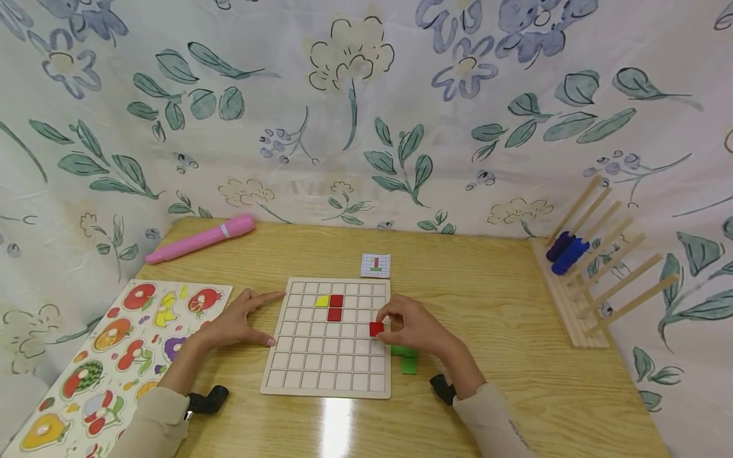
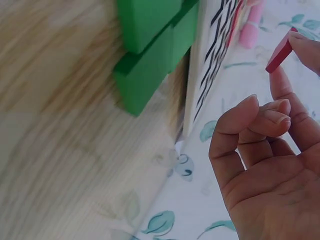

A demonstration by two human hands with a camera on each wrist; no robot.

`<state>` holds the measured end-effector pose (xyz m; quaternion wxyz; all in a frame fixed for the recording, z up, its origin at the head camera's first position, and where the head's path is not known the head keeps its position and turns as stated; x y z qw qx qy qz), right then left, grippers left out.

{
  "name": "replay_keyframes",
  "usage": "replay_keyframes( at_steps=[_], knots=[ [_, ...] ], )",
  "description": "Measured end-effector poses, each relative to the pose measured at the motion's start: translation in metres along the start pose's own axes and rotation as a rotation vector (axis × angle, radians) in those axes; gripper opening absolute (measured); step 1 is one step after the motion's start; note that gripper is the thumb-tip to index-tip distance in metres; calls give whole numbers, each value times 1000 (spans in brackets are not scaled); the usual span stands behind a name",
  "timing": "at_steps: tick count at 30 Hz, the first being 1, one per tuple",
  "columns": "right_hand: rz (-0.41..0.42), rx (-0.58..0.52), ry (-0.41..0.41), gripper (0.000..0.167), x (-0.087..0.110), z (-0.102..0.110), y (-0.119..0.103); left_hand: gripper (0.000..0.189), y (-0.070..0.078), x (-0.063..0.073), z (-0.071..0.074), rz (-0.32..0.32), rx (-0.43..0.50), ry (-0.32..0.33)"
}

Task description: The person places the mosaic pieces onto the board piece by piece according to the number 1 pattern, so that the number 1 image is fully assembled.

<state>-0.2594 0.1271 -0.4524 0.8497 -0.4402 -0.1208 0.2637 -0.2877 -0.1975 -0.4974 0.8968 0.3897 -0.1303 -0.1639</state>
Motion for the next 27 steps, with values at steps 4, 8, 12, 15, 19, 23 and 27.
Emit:
replay_keyframes(
  at_steps=[4, 8, 12, 15, 19, 23, 27],
  knots=[
    [15, -3, -13, 16, -7, -5, -5, 98, -2, 1, -1, 5, 3, 0],
    [28, 14, -25, 15, -12, -10, -9, 98, -2, 1, -1, 4, 1, 0],
    [40, 33, -29, 15, -15, -14, -13, 98, -1, 1, 0, 5, -2, 2],
    [52, 34, -29, 15, -18, -16, -15, 99, 0, 0, 0, 8, -5, 2],
    [55, 20, -32, 15, -23, -21, -16, 99, 1, 0, 1, 12, -8, -1],
    [47, 29, -42, 14, -29, -29, -18, 99, 0, 0, 1, 12, -5, -2],
    [54, 59, -43, 14, -35, -35, -24, 99, 0, 1, 0, 6, -2, 2]
  ],
)
Point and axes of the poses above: each hand's wrist, its own x-axis away from the middle knuckle, its own z-axis out of the back of the hand, y = z × x, the point moved 8 cm from there along -x, towards the middle knuckle, and after that the axes turned 1 degree about x, right-handed, at the moved point
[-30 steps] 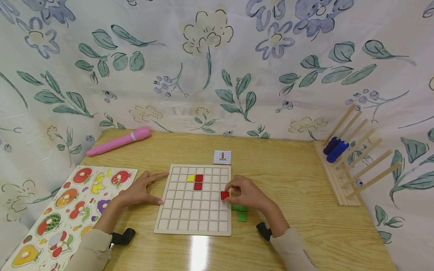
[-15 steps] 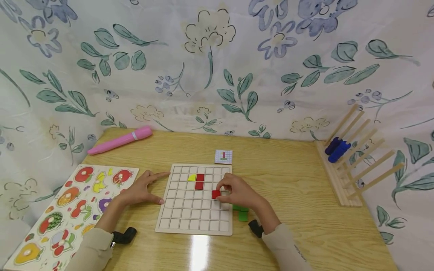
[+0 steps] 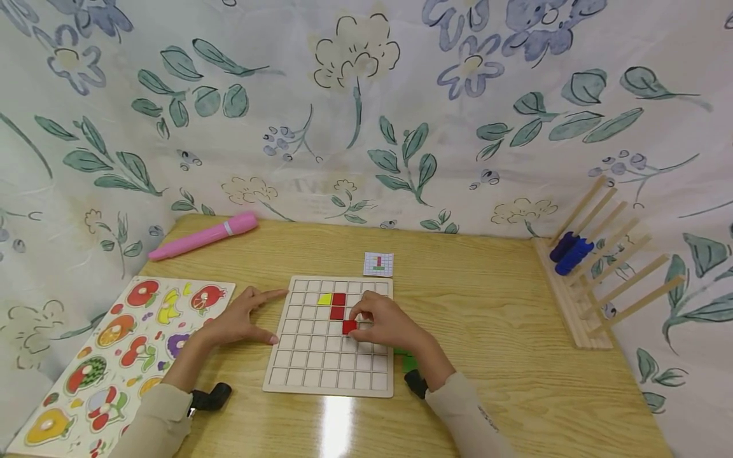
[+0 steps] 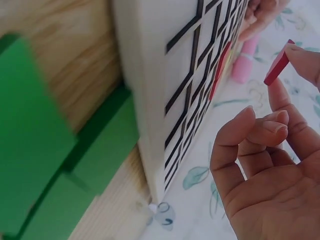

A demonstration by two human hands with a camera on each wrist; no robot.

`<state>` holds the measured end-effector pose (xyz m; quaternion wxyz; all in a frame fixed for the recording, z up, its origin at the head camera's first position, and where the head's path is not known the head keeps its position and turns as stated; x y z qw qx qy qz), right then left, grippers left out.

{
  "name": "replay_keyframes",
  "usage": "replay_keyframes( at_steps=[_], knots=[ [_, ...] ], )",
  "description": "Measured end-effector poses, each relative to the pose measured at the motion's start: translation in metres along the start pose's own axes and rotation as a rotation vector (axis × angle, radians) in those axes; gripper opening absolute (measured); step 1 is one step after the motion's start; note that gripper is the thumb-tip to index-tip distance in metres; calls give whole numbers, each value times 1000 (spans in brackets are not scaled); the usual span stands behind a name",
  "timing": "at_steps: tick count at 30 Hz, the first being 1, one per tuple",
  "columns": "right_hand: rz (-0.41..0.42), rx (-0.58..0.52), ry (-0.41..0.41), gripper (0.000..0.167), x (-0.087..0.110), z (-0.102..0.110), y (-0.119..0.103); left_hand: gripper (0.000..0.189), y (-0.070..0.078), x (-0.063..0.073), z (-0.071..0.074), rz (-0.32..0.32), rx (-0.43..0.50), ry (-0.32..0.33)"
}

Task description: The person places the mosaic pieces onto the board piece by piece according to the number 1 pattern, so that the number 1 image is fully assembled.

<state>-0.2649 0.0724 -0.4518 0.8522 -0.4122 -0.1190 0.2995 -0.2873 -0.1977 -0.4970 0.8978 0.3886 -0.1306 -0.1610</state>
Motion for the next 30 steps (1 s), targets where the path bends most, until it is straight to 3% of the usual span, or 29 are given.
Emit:
replay_keyframes(
  at_steps=[16, 30],
  knots=[
    [27, 34, 3, 17, -22, -14, -14, 98, 0, -1, 0, -29, -14, 6],
    [4, 56, 12, 17, -28, -20, -9, 98, -1, -1, 0, -28, -5, 9]
  ],
)
Point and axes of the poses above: each hand's wrist, its own x-axis away from the middle knuckle, its own z-axis out of the back of the hand, y = z × x, the point moved 8 cm from there along -x, towards the middle knuckle, and after that the axes turned 1 degree about x, right-handed, at the moved point
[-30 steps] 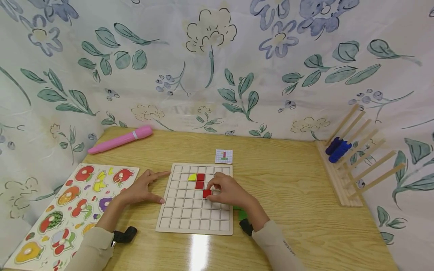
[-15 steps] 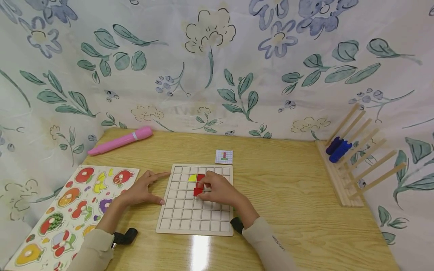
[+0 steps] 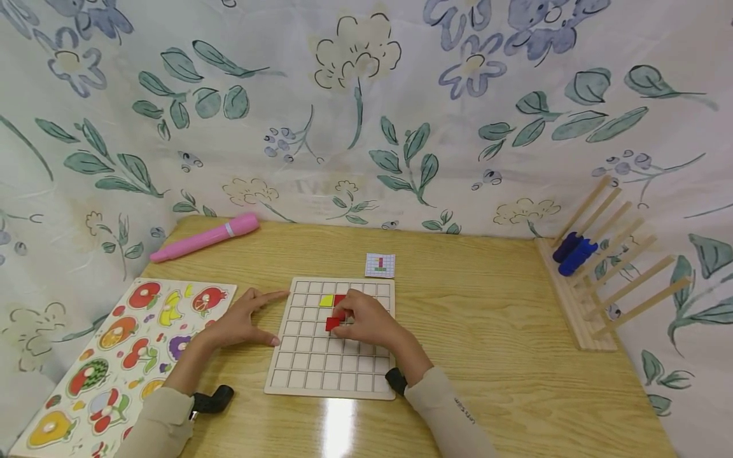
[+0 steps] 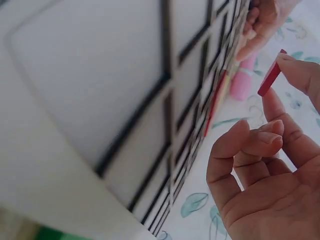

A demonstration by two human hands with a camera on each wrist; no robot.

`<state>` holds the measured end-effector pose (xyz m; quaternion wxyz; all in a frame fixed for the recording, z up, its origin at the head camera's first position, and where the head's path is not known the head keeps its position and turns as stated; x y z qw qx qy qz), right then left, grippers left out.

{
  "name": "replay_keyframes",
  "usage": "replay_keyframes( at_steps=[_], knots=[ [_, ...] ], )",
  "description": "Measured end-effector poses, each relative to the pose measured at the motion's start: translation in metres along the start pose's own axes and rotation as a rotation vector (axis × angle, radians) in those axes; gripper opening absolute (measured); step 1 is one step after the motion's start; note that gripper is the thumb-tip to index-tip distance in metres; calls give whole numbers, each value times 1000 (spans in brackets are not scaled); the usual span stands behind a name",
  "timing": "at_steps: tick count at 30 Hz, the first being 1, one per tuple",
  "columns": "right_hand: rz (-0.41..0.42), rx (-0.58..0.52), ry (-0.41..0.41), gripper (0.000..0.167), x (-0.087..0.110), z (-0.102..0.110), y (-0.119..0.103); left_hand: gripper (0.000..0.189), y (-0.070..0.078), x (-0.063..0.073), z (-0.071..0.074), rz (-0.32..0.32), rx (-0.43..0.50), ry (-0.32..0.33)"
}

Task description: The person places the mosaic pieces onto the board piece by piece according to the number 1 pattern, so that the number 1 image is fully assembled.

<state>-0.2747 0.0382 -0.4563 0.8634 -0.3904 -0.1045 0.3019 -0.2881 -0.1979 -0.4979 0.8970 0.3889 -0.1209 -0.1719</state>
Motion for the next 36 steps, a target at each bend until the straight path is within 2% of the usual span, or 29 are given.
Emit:
replay_keyframes(
  at_steps=[11, 20, 27, 36],
  knots=[
    [-64, 194, -48, 19, -1, -7, 7, 99, 2, 0, 1, 4, 3, 5],
    [-74, 254, -49, 20, 0, -8, 0, 98, 1, 0, 0, 3, 1, 5],
    [-74, 193, -28, 23, 1, -6, 0, 97, -1, 1, -1, -2, 4, 2],
    [-64, -64, 17, 25, 15, 12, 13, 98, 1, 1, -1, 4, 1, -1]
  ],
)
Point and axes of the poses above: each hand's wrist, its own x-axis away from the middle knuckle, its own z-axis out of the back of the hand, y = z × x, the point moved 8 cm from there along -x, towards the middle knuckle, and after that the axes turned 1 degree about x, right-handed, at the moved point
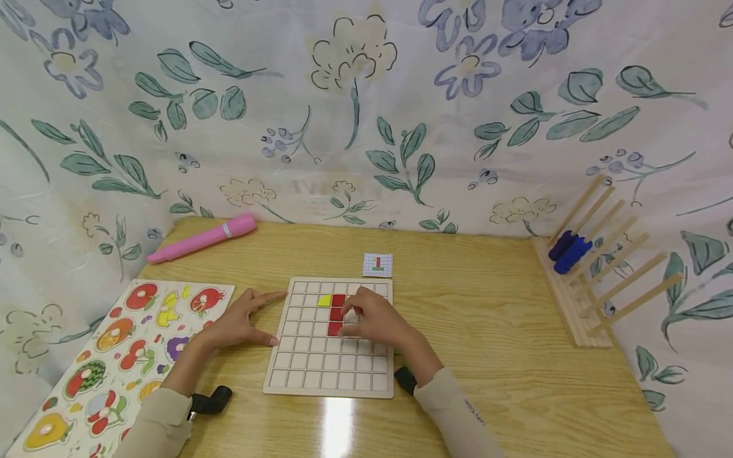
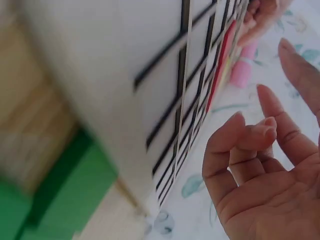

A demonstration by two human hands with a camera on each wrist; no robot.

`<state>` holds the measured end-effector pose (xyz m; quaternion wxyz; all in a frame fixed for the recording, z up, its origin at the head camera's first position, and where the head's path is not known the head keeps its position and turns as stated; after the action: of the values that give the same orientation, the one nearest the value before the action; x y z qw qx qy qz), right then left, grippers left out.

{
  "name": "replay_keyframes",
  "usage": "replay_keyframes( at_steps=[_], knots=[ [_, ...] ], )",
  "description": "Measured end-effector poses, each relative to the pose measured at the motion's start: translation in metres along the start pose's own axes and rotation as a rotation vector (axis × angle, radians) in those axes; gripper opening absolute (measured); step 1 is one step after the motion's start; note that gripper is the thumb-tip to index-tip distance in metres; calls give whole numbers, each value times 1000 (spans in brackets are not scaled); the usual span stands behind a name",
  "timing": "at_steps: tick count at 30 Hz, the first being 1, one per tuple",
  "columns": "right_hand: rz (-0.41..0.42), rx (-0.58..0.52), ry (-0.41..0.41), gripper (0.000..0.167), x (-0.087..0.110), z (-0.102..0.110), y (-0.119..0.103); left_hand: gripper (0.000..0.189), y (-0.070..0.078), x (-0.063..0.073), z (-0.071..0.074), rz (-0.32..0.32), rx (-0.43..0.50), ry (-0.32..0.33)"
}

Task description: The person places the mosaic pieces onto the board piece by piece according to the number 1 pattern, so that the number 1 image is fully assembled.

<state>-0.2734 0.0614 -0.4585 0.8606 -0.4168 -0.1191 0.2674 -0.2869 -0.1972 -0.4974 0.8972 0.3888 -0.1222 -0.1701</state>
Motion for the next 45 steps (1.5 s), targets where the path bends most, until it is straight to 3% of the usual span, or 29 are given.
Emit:
replay_keyframes(
  at_steps=[8, 15, 31, 45],
  knots=[
    [-36, -41, 48, 33, 21, 28, 18, 98, 0, -1, 0, 13, -5, -6],
    [-41, -82, 68, 33, 40, 40, 30, 97, 0, 0, 0, 16, -15, 0],
    [-38, -90, 90, 31, 65, 44, 50, 96, -3, 1, 0, 18, 7, 2],
    [-72, -89, 27, 31, 75, 39, 65, 95, -1, -1, 0, 7, -1, 4]
  ],
)
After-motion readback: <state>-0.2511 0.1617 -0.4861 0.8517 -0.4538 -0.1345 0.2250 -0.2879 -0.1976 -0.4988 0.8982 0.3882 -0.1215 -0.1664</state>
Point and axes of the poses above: each hand's wrist, its own x-axis away from the middle knuckle, its own z-axis out of the back of the hand, y = z × x, the point moved 8 cm from there along -x, towards the middle knuckle, and after that the axes turned 1 degree about x, right-handed, at the moved point
